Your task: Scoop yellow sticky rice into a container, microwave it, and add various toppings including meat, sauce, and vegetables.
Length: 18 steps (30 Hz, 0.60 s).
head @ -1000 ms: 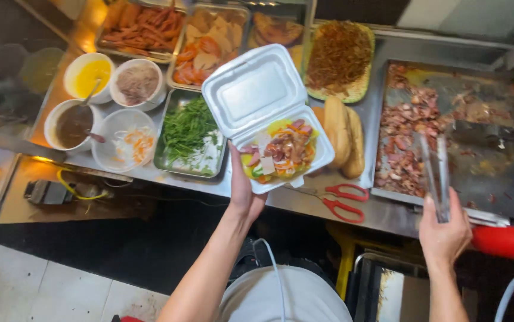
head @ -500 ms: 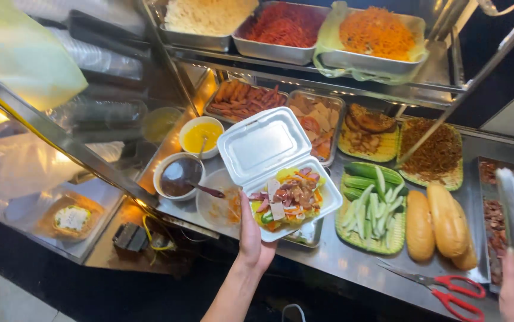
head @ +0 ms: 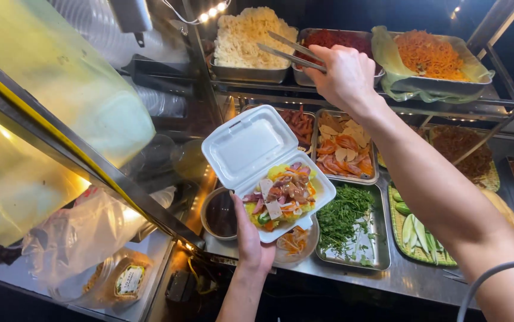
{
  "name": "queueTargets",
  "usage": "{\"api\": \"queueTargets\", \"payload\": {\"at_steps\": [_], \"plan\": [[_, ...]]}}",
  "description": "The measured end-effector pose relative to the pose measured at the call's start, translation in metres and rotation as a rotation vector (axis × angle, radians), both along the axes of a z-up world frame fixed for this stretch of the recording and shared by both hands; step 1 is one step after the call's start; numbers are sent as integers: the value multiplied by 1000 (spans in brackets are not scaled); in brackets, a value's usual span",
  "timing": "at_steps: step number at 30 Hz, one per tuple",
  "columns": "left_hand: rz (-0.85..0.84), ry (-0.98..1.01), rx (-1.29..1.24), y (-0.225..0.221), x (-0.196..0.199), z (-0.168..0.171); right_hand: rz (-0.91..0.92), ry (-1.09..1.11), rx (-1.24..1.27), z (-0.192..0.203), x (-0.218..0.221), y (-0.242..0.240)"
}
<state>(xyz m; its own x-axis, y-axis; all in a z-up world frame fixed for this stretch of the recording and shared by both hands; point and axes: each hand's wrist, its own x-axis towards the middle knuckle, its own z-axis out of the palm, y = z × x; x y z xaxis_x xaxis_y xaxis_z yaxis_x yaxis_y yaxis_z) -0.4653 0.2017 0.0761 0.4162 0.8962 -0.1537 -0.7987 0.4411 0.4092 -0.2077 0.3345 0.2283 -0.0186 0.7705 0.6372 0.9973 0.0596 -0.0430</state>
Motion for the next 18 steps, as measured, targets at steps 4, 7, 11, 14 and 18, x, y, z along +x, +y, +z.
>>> {"api": "queueTargets", "payload": {"at_steps": [4,7,11,14,18], "plan": [[24,-14,-36,15,-8,-1,-45,-39,-68,4,-5,34],[25,-11,-39,25,-10,-1,-55,-16,-67,11,-4,34],[44,28,-53,36,-3,-8,-48,52,-105,17,-3,36],[32,-8,-77,42,-1,-7,-54,110,-135,14,-3,33],[13,7,-118,47,2,-12,-37,80,-88,-1,-1,37]]}}
